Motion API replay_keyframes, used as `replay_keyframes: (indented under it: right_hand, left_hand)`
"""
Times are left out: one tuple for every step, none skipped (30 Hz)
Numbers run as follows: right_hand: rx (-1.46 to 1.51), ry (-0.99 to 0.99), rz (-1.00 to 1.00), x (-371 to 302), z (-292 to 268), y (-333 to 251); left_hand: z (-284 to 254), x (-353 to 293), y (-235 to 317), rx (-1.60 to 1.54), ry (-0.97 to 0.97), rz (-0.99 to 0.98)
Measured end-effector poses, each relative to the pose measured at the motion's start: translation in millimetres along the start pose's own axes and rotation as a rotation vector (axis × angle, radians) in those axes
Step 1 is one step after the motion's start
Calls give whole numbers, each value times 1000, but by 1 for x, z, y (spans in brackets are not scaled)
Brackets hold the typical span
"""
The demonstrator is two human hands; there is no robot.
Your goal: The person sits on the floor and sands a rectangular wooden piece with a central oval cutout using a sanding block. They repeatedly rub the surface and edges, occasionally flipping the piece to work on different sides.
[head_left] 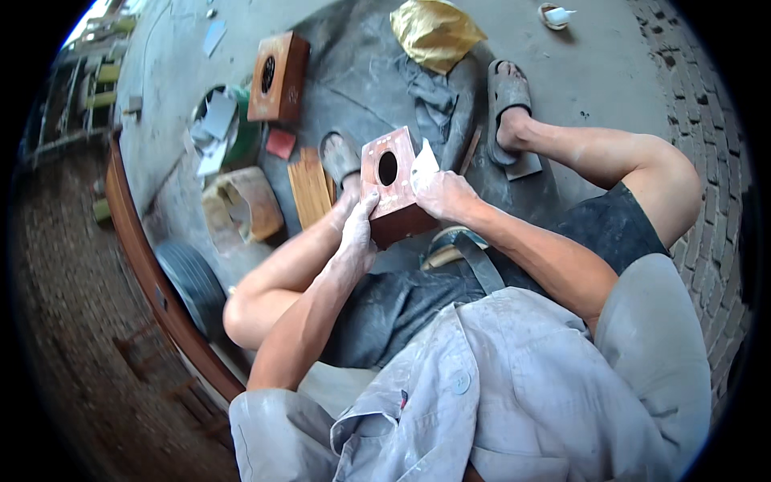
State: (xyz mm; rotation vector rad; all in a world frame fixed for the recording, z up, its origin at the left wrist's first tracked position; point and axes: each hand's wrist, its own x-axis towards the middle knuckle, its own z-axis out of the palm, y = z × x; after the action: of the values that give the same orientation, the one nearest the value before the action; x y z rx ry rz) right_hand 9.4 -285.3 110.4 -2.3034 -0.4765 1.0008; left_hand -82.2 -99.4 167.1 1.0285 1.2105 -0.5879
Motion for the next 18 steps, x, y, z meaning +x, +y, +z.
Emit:
replay_keyframes:
  right_hand:
    - [18, 9, 3, -14, -3, 1]
    - [-2, -25, -14, -26, -7, 3]
    - [-21, -57, -29, -38, -10, 3]
    - [-129, -95, -116, -52, -19, 6]
    - [-233, -123, -209, -65, -27, 7]
    - [-265, -144, -237, -74, -29, 14]
    - [-300, -159, -264, -80, -33, 20]
    - [-337, -164, -268, -84, -34, 28]
    - [-373, -167, -271, -87, -33, 38]
    - [-407, -164, -288, -89, -35, 40]
    - [-398, -178, -280, -92, -38, 42]
    - [-389, -192, -272, -95, -43, 44]
    - [-383, -206, -257, -100, -48, 43]
    - [-393, -185, -230, -103, -51, 43]
    - [-382, -187, -227, -101, -51, 47]
    - [-370, -193, -219, -100, -53, 54]
    - [-357, -199, -210, -99, -53, 60]
    - [-340, -192, -198, -94, -53, 65]
  left_hand:
    - [6, -9, -13, -138, -35, 8]
    - [10, -13, -29, -198, -30, 45]
    - [13, -17, -43, -256, -25, 84]
    - [23, -24, -50, -318, -39, 67]
    - [30, -32, -55, -365, -87, 51]
    - [34, -30, -67, -315, -76, 93]
    - [39, -28, -75, -264, -69, 140]
    - [45, -31, -76, -270, -42, 154]
    - [50, -34, -77, -274, -17, 168]
    - [51, -34, -79, -287, 18, 184]
    - [53, -31, -86, -249, 25, 242]
    - [55, -31, -93, -232, 30, 271]
    - [59, -32, -96, -216, 28, 297]
    - [61, -33, -96, -201, 11, 267]
    - [63, -33, -97, -147, 37, 271]
    - [64, -32, -97, -99, 37, 267]
    - [63, -32, -98, -51, 36, 264]
    - [59, -31, -98, -115, 15, 249]
